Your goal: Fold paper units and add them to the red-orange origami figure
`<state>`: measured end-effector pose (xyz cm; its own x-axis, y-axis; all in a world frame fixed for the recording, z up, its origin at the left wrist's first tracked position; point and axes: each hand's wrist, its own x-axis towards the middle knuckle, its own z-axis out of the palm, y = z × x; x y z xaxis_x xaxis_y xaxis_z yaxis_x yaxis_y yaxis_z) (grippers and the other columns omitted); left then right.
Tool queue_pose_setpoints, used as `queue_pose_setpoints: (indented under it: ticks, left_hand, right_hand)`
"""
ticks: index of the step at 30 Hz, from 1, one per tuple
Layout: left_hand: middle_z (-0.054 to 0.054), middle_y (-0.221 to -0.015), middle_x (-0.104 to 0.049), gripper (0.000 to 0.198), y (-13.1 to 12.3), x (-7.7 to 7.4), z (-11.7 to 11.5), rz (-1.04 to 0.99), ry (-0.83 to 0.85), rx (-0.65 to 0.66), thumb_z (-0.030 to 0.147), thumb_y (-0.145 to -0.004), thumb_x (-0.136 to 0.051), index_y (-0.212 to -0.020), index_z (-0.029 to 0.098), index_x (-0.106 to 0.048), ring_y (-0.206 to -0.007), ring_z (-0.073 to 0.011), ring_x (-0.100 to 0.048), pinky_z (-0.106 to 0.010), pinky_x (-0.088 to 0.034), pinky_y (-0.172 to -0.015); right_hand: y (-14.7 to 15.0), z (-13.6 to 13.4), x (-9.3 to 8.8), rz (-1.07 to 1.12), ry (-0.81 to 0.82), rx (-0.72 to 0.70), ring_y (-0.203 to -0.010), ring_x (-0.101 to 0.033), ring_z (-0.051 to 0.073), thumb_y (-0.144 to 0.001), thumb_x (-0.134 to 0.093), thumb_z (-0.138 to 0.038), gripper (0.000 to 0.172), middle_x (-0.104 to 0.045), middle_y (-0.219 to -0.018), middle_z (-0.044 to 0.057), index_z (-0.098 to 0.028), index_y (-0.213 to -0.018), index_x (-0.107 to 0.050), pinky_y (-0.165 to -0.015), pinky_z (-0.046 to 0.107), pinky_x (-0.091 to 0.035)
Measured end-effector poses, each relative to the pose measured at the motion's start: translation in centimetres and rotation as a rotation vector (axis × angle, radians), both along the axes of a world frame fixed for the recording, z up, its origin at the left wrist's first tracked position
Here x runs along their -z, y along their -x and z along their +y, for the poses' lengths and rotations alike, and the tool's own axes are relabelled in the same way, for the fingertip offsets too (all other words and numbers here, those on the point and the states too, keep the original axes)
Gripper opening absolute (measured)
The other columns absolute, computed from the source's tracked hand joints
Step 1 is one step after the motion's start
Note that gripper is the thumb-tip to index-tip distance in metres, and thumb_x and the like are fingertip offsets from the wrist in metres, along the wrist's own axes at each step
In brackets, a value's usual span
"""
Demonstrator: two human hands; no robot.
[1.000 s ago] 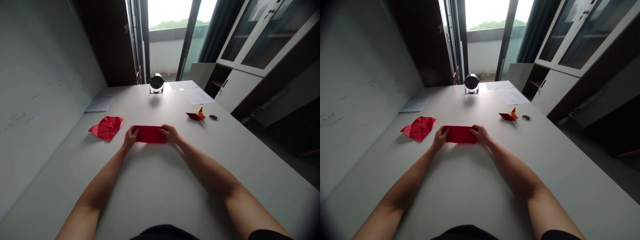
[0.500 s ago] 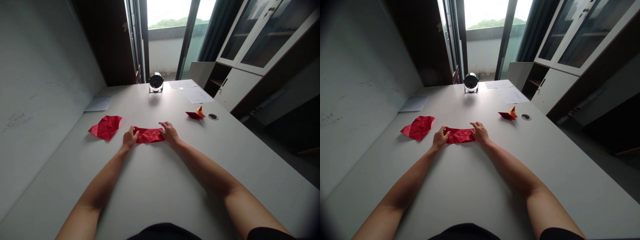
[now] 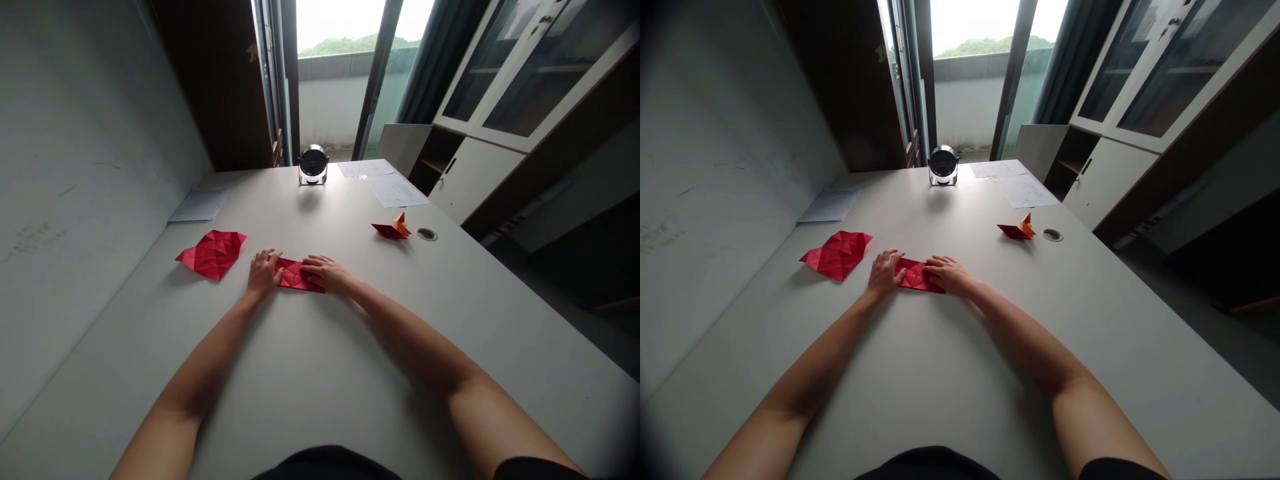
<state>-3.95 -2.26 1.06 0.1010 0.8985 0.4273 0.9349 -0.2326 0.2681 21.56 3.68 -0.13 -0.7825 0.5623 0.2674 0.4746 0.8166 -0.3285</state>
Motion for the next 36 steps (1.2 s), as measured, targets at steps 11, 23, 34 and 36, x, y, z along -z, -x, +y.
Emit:
queue_pose_setpoints:
  ticks: [11,23,34,36]
  left_hand:
    - [-0.007,-0.147,-0.054,0.042,-0.3,1.2,0.4,0.041,0.207,0.197,0.04,-0.095,-0.054,-0.135,0.032,-0.058,-0.14,-0.0311,-0.042,-0.062,-0.018,-0.118]
    - [-0.002,-0.139,-0.062,0.033,-0.8,1.1,0.4,-0.081,0.161,0.34,0.03,-0.099,-0.047,-0.124,0.027,-0.069,-0.134,-0.0199,-0.052,-0.04,-0.039,-0.116]
    - [-0.006,-0.159,-0.037,0.051,-0.2,1.8,0.9,0.067,0.323,0.267,0.039,-0.1,-0.044,-0.15,0.027,-0.043,-0.149,-0.0261,-0.03,-0.056,-0.018,-0.122]
    - [-0.005,-0.158,-0.039,0.05,-0.4,1.6,0.8,0.057,0.33,0.299,0.041,-0.101,-0.041,-0.149,0.028,-0.044,-0.149,-0.0249,-0.031,-0.055,-0.018,-0.122]
  right_hand:
    - [0.6,-0.7,-0.4,-0.001,-0.097,-0.004,-0.141,-0.044,0.024,-0.1,-0.049,-0.03,0.041,-0.052,-0.149,0.006,-0.029,-0.14,-0.055,-0.12,0.048,-0.029]
    - [0.3,-0.2,0.4,-0.193,0.001,0.111,-0.152,-0.021,0.029,-0.101,-0.027,-0.062,0.069,-0.025,-0.164,0.01,-0.022,-0.157,-0.031,-0.124,0.049,-0.014]
    - [0.7,-0.4,0.1,-0.212,-0.025,0.284,-0.152,-0.021,0.032,-0.1,-0.027,-0.064,0.073,-0.028,-0.162,0.016,-0.018,-0.155,-0.036,-0.122,0.053,-0.014]
    - [0.9,-0.7,-0.1,-0.189,-0.054,0.241,-0.152,-0.021,0.031,-0.101,-0.027,-0.061,0.069,-0.029,-0.162,0.015,-0.017,-0.154,-0.037,-0.123,0.053,-0.01]
